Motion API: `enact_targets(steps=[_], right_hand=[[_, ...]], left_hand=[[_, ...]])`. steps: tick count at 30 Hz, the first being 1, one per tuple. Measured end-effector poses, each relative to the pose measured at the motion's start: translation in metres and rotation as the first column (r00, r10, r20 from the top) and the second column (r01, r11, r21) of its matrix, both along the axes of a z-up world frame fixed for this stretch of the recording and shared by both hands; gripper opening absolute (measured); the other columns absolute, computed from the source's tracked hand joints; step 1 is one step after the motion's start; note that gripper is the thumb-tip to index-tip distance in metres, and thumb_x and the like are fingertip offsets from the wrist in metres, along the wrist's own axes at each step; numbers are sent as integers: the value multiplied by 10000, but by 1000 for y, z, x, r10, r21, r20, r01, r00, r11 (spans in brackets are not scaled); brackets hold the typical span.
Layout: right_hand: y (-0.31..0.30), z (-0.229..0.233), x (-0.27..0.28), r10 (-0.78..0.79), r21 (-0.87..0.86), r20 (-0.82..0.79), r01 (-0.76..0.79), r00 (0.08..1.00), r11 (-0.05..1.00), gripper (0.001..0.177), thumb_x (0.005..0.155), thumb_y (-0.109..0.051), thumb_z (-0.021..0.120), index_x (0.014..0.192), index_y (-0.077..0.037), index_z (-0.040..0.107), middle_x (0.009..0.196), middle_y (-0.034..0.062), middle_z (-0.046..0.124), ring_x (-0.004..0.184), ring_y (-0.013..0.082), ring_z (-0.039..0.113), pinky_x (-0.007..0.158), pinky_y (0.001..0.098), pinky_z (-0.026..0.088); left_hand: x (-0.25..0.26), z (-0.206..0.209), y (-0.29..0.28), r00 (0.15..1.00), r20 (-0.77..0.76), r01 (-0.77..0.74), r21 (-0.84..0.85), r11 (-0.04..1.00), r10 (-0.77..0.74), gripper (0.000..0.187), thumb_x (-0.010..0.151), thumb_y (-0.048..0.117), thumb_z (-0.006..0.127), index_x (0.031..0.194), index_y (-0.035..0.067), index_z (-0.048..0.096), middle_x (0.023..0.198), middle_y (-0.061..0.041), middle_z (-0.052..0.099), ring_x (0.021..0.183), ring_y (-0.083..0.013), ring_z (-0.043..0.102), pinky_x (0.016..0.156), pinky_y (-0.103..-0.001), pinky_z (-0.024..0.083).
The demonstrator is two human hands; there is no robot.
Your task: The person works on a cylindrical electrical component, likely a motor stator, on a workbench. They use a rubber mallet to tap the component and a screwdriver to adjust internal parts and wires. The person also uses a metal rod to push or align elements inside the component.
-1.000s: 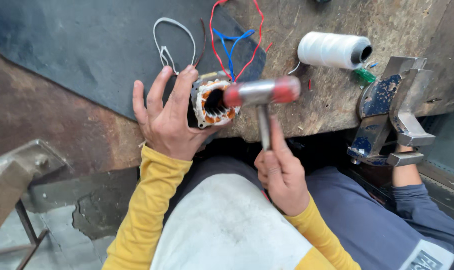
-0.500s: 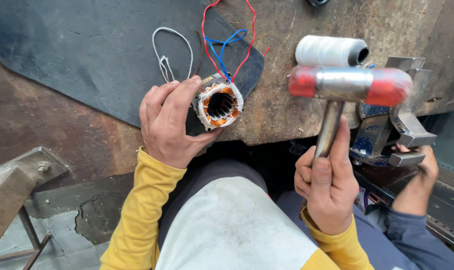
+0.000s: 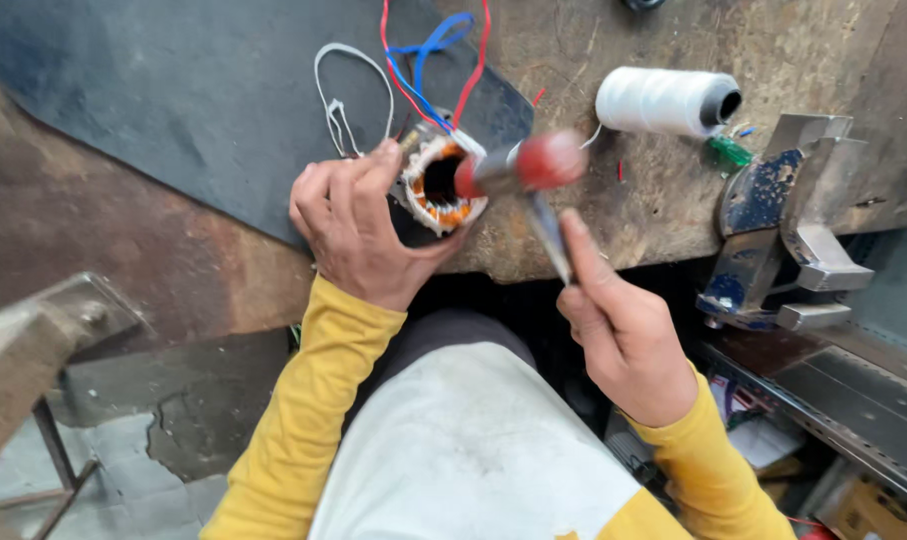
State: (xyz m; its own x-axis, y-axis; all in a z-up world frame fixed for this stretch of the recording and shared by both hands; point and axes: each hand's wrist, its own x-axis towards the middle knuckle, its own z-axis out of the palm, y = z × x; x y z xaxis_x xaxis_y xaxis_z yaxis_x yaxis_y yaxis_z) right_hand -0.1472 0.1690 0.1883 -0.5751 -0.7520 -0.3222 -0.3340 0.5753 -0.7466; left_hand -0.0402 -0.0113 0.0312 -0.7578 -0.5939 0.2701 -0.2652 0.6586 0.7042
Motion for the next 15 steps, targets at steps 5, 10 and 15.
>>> enact_targets(steps=[5, 10, 15], right_hand=[[24, 4, 2, -437, -36, 557, 547, 706, 836, 649, 1106, -163, 416, 1694, -163, 140, 799, -20, 442, 585, 32, 377, 501, 168, 354], [32, -21, 15, -420, 136, 698, 469, 579, 873, 670, 1078, -162, 434, 1686, -189, 154, 800, -7, 417, 570, 48, 356, 491, 184, 337], [39, -28, 30, -492, -103, 600, 671, 631, 734, 663, 1105, -192, 424, 1691, -192, 114, 775, -16, 433, 554, 29, 343, 468, 166, 321]], left_hand=[[9, 27, 0, 987, 115, 91, 147, 985, -108, 993, 728, 558, 913, 1440, 26, 469, 1352, -170, 506, 1273, -373, 417, 1123, -535, 352], [-13, 27, -60, 883, -64, 468, 179, 865, -464, 1059, 585, 276, 930, 1470, -27, 433, 1427, -176, 541, 1284, -384, 487, 1062, -487, 407], [-17, 29, -54, 917, -65, 400, 184, 898, -395, 904, 653, 309, 983, 1420, 60, 576, 1234, -77, 684, 1156, -321, 590, 1026, -458, 444]])
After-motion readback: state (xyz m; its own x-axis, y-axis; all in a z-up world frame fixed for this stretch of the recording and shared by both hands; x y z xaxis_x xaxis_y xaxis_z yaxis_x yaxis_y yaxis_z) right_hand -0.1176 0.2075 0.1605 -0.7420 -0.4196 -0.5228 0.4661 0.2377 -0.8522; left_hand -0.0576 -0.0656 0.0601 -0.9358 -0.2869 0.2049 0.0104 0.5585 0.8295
